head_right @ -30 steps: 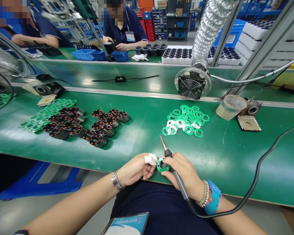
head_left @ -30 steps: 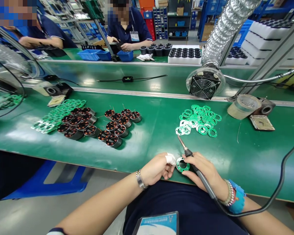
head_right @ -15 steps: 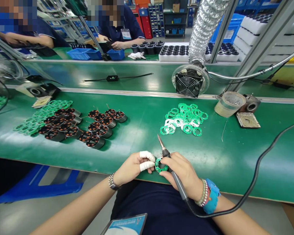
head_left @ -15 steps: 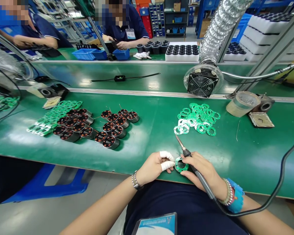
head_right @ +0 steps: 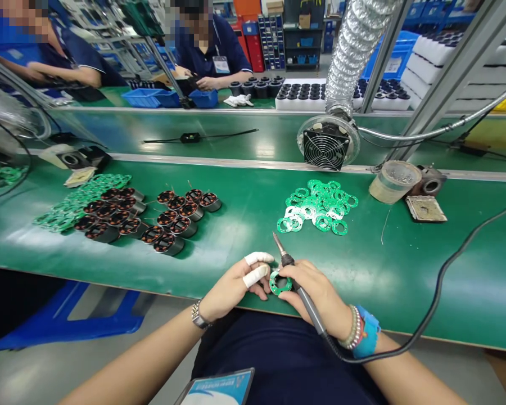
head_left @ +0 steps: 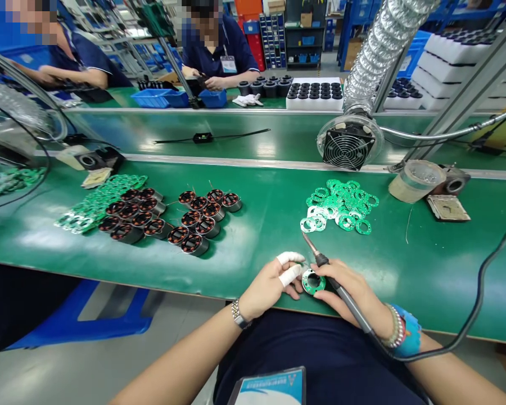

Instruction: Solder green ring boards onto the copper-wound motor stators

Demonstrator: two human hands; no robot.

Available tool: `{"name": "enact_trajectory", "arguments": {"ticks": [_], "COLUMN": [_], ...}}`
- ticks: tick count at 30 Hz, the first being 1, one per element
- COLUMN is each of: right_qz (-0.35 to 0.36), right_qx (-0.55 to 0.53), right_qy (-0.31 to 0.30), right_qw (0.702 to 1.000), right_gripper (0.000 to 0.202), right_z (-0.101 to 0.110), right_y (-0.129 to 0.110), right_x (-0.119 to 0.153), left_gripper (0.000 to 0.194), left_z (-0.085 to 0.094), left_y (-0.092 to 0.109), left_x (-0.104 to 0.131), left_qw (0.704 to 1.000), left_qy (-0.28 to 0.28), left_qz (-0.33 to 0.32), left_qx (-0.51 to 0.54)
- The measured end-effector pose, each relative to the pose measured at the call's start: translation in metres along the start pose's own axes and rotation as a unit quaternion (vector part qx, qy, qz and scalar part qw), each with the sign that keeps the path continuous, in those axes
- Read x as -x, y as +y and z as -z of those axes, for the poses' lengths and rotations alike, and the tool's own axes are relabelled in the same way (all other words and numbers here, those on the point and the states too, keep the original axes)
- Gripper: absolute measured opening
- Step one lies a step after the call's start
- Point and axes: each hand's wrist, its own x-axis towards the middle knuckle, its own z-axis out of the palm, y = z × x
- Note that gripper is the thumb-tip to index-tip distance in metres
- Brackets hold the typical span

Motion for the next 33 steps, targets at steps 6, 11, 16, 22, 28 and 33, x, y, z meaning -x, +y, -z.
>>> {"name": "enact_trajectory", "arguments": {"ticks": [6, 11, 16, 22, 28, 33], "right_qz": [-0.041, 0.007, 0.003, 0.006, 0.005, 0.013], "right_qx": [-0.001, 0.073, 0.103, 0.076, 0.070, 0.070], "right_qy": [-0.019, 0.025, 0.021, 0.023, 0.014, 0.012], "right_qw": [0.999, 0.997, 0.994, 0.997, 0.997, 0.997], "right_gripper": [0.040, 0.033, 0.025, 0.027, 0.026, 0.026], "right_z": [0.012, 0.002, -0.002, -0.001, 0.000, 0.001], "right_y": [-0.001, -0.004, -0.004, -0.004, -0.003, -0.004], "right_x": [0.001, 0.010, 0.010, 0.010, 0.009, 0.006], "left_gripper": [0.021, 0.019, 0.023, 0.020, 0.021, 0.015], "left_z": [0.001, -0.003, -0.003, 0.016, 0.025, 0.009], "left_y": [-0.004, -0.002, -0.002, 0.002, 0.007, 0.009], "left_x": [0.007, 0.010, 0.001, 0.002, 0.000, -0.004], "left_qw": [0.977, 0.937, 0.985, 0.938, 0.843, 0.917], "left_qy": [0.032, 0.047, -0.009, -0.030, -0.070, -0.035], "left_qz": [-0.059, -0.118, 0.010, -0.129, -0.256, -0.139], "left_qx": [-0.201, -0.325, -0.174, -0.322, -0.468, -0.372]}}
